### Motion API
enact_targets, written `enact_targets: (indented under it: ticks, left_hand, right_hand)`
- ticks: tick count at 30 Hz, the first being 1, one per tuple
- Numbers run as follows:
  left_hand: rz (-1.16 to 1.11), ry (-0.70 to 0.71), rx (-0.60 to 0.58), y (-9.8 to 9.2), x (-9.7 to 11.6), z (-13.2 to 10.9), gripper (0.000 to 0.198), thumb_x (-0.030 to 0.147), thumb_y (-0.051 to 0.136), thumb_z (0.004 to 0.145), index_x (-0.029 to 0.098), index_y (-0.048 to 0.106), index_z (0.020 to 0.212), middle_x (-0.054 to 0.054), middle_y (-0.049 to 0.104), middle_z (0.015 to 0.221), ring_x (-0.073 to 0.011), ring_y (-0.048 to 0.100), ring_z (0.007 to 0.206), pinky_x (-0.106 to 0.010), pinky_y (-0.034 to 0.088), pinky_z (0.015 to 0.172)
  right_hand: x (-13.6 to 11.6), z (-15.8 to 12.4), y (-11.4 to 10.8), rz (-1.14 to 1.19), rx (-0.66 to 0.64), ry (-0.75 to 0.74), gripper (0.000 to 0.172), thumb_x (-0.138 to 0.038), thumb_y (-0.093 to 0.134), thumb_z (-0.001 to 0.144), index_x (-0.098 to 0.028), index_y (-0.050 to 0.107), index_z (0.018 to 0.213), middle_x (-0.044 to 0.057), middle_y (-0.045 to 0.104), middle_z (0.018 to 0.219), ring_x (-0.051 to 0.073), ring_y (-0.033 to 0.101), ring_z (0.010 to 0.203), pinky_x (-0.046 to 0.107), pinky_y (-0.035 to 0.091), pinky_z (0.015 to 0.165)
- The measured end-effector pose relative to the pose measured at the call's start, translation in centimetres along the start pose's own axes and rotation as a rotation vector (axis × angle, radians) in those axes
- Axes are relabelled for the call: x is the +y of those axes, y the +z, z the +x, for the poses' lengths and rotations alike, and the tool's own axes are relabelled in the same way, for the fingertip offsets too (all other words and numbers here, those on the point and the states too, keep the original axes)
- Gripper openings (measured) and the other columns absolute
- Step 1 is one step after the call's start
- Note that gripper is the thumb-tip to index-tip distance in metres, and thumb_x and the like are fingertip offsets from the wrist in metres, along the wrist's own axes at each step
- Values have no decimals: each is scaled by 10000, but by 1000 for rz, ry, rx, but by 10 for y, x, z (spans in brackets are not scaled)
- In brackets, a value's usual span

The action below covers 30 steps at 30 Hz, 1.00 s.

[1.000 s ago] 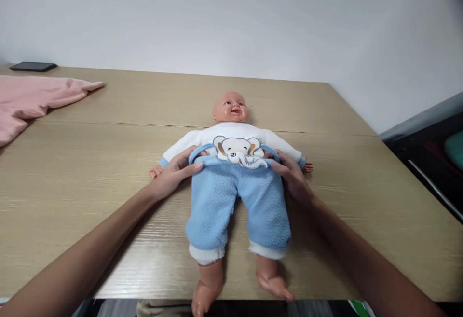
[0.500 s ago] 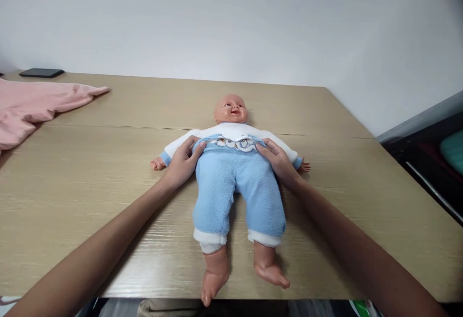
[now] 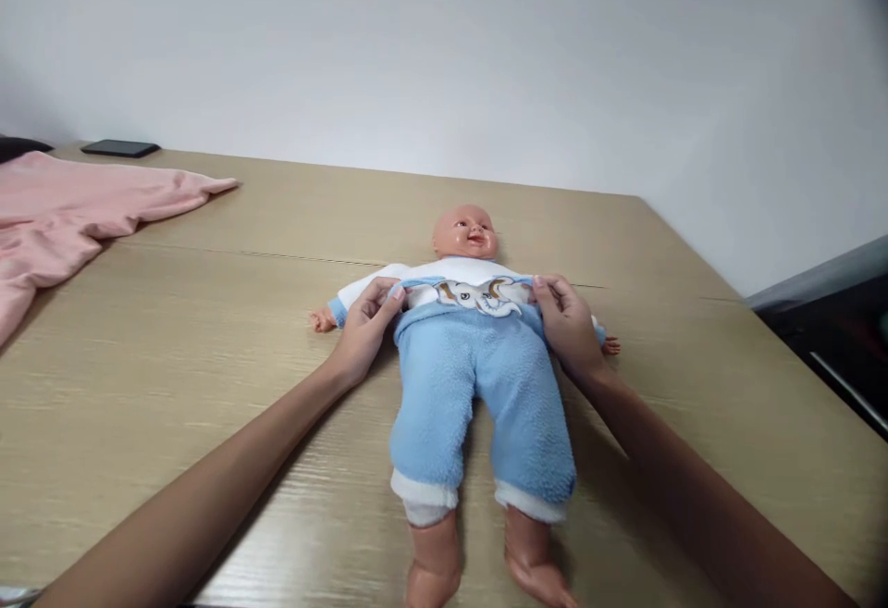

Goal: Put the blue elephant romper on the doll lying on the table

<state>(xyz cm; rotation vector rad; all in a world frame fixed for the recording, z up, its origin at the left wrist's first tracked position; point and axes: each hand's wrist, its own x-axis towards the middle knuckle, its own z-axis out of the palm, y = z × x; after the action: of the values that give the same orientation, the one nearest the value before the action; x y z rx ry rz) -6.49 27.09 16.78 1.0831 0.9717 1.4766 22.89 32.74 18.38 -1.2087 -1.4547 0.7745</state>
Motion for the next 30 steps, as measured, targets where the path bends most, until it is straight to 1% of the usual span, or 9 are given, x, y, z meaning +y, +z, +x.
enact_targets:
  ticks: [3,6,9,14,19,21,23,27,30]
  left_hand:
    - [8,3,58,2,-3,1,418,622,779,988,238,643,1077,68,498,726,-145,386,662,-272,314,628]
    - [8,0,85,4,-4,1,433,641,761,995,249,614,1105,80,454,695,-142,353,628,-276,271,601]
    - [1,-2,76,4,-2,0,466,665,787,965,251,622,1100,78,450,693,-141,343,615,-285,257,591]
    - [-40,-2,54,5,0,0,475,669,808,942,245,618,1043,74,447,710,-140,344,629,-288,293,612]
    - [25,29,45,2,0,-5,354,556,738,1030,229,606,1011,36,518,832,-158,427,745,-297,363,705]
    - [111,97,46,0,-1,-9,282,485,680,1078,233,588,990,22,516,881,-173,452,810,-307,384,767]
    - [176,166,38,-1,-2,-13,252,453,642,1103,238,578,989,16,505,889,-185,459,830,-317,385,787]
    - [201,249,12,0,-4,-17,216,436,613,1125,243,583,1031,8,516,888,-189,454,806,-337,368,756]
    - [221,268,-3,0,-4,-16,187,411,611,1127,240,597,1052,-1,537,914,-189,476,826,-347,379,770]
  right_hand:
    - [-15,2,7,-89,16,-42,343,-580,750,946,-244,692,980,55,717,952,245,656,864,383,558,820]
    - [-47,8,18,-249,-2,-231,171,-401,679,1012,-243,710,1070,95,746,1106,261,712,972,416,578,917]
    - [-83,24,39,-365,-236,-385,113,-318,649,1023,-247,737,1033,90,794,1068,279,736,997,431,571,964]
    - [-116,60,97,-462,-596,-388,172,-271,630,1047,-201,780,1092,99,838,1128,269,765,1040,380,571,940]
    - [-123,86,167,-725,-1063,-431,278,-159,648,1012,-191,793,1248,119,818,1329,298,749,1178,369,542,938]
    - [-122,95,189,-740,-1270,-466,422,-66,751,887,-235,801,1271,80,820,1343,277,757,1155,348,548,903]
    - [-118,103,206,-713,-1431,-472,562,-2,826,749,-286,823,1234,18,849,1264,242,774,1077,318,557,856]
    - [-104,114,217,-602,-1605,-452,583,-69,840,732,-284,811,1273,15,853,1220,233,778,1092,317,566,879]
    - [-92,115,214,-585,-1613,-473,523,-93,836,716,-257,811,1212,26,848,1162,243,762,1030,313,537,815]
